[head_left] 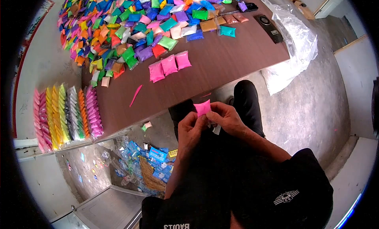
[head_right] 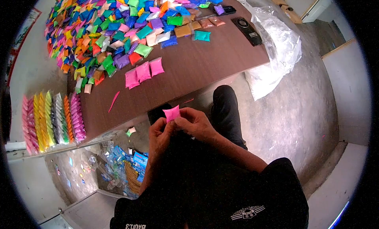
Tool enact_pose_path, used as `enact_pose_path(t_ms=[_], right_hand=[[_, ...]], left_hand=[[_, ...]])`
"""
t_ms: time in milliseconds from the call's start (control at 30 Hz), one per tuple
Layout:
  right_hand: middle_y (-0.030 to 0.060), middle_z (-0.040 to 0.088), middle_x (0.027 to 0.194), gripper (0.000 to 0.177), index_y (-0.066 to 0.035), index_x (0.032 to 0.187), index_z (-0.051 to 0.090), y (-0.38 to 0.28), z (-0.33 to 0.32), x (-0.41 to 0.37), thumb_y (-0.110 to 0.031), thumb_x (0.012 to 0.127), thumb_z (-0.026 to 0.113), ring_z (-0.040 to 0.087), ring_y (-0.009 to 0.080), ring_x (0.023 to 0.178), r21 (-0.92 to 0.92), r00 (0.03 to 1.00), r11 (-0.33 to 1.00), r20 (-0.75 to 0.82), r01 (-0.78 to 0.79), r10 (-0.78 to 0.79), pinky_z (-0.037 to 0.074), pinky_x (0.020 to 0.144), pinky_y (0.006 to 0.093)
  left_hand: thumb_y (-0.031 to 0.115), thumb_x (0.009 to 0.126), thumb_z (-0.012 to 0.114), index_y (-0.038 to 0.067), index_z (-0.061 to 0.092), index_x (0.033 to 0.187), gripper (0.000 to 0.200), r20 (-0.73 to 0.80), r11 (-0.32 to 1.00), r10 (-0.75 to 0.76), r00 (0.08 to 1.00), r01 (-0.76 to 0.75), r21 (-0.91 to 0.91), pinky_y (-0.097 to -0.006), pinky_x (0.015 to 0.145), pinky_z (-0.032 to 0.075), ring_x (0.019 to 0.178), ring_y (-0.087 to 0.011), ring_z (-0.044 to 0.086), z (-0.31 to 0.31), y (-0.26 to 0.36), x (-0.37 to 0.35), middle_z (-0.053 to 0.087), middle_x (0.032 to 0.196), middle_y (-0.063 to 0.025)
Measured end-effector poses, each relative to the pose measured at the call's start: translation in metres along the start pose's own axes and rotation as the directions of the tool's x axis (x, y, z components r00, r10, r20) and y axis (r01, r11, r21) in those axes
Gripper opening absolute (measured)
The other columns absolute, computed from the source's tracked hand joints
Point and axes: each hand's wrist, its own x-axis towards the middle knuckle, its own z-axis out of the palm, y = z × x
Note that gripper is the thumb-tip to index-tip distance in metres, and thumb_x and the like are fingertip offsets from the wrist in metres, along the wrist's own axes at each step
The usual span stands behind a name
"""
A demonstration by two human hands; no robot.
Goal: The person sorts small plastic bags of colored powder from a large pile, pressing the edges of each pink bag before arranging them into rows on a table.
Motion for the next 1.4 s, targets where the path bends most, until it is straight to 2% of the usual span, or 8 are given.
enact_pose_path(t_ms=[233,433,700,1033,1100,1200,1300,1400], right_hand=[[0.007,0.069,0.098,0.035,-0.001,0.122,0.064,-0.004,-0.005,0.001,-0.028,0.1,0.065,0.063,0.0098,0.079,0.015,0.999,0.999,-0.006,-0.037,0.037,0.053,0.067,0.0245],[0.0064,0.069,0.097,0.035,-0.001,0.122,0.064,-0.005,-0.008,0.0,-0.026,0.098,0.068,0.063,0.0093,0.077,-0.028,0.997,0.997,0.031,-0.07,0.071,0.052,0.066,0.0234],[0.0081,0.069,0.1,0.038,-0.002,0.122,0.064,-0.004,-0.008,-0.001,-0.031,0.097,0.069,0.065,0.0122,0.085,-0.058,0.998,0.998,0.056,-0.03,0.034,0.054,0.073,0.0262],[0.0084,0.07,0.101,0.028,-0.001,0.116,0.066,-0.008,-0.008,0.0,-0.022,0.097,0.069,0.066,0.0126,0.089,-0.171,0.993,0.982,0.096,0.077,-0.061,0.056,0.078,0.0281],[0.0082,0.07,0.102,0.03,-0.001,0.115,0.066,-0.012,-0.005,0.0,-0.024,0.096,0.071,0.066,0.0136,0.091,-0.124,0.989,0.987,0.115,0.103,-0.089,0.055,0.081,0.028],[0.0082,0.069,0.103,0.031,-0.001,0.116,0.067,-0.018,-0.003,-0.004,-0.023,0.095,0.072,0.065,0.0132,0.091,-0.118,0.992,0.99,0.108,0.078,-0.065,0.053,0.082,0.0274],[0.0074,0.069,0.099,0.032,-0.001,0.117,0.067,-0.015,-0.007,-0.003,-0.022,0.094,0.073,0.065,0.0126,0.086,-0.268,0.992,0.956,0.078,0.117,-0.1,0.053,0.076,0.0271],[0.0064,0.069,0.094,0.031,0.0,0.116,0.067,-0.015,-0.009,-0.002,-0.021,0.094,0.072,0.064,0.0113,0.079,-0.264,0.991,0.956,0.056,0.128,-0.118,0.053,0.071,0.0255]], left_hand=[[0.025,0.1,0.065,0.003,0.068,0.098,0.022,0.022,0.999,-0.043,0.999,0.044,-0.031,-0.025,0.069,0.045,0.076,-0.0075,0.056,0.003,0.006,-0.002,0.064,0.084,0.0011],[0.022,0.101,0.063,0.003,0.067,0.103,0.021,-0.059,0.999,-0.024,0.998,0.022,-0.044,-0.0257,0.072,0.045,0.079,-0.0072,0.055,0.003,0.002,0.003,0.064,0.086,0.0009],[0.02,0.1,0.065,0.004,0.067,0.099,0.016,-0.02,0.998,0.06,0.998,-0.059,0.029,-0.023,0.069,0.043,0.076,-0.0065,0.054,-0.003,-0.003,0.0,0.062,0.084,0.0025],[0.018,0.1,0.066,0.002,0.068,0.101,0.015,-0.12,0.999,-0.012,0.993,0.007,-0.044,-0.0227,0.069,0.046,0.078,-0.0066,0.058,0.003,0.001,0.001,0.066,0.087,0.0015],[0.019,0.1,0.066,0.003,0.068,0.1,0.016,-0.079,0.996,0.091,0.993,-0.09,0.01,-0.0224,0.068,0.046,0.077,-0.0063,0.057,-0.003,-0.003,0.002,0.065,0.086,0.0013],[0.018,0.099,0.067,0.003,0.067,0.099,0.016,-0.077,0.996,0.077,0.994,-0.073,0.047,-0.0225,0.068,0.046,0.077,-0.0063,0.057,-0.005,-0.002,0.0,0.065,0.085,0.0013],[0.018,0.098,0.068,0.002,0.068,0.103,0.016,-0.053,0.999,0.052,0.997,-0.051,0.017,-0.0236,0.071,0.048,0.08,-0.0077,0.06,-0.006,0.006,-0.002,0.067,0.089,-0.0007],[0.016,0.097,0.069,0.002,0.068,0.109,0.019,-0.043,0.998,0.047,0.998,-0.049,-0.042,-0.0253,0.075,0.051,0.086,-0.0097,0.063,0.0,0.012,-0.003,0.069,0.095,-0.0034]])
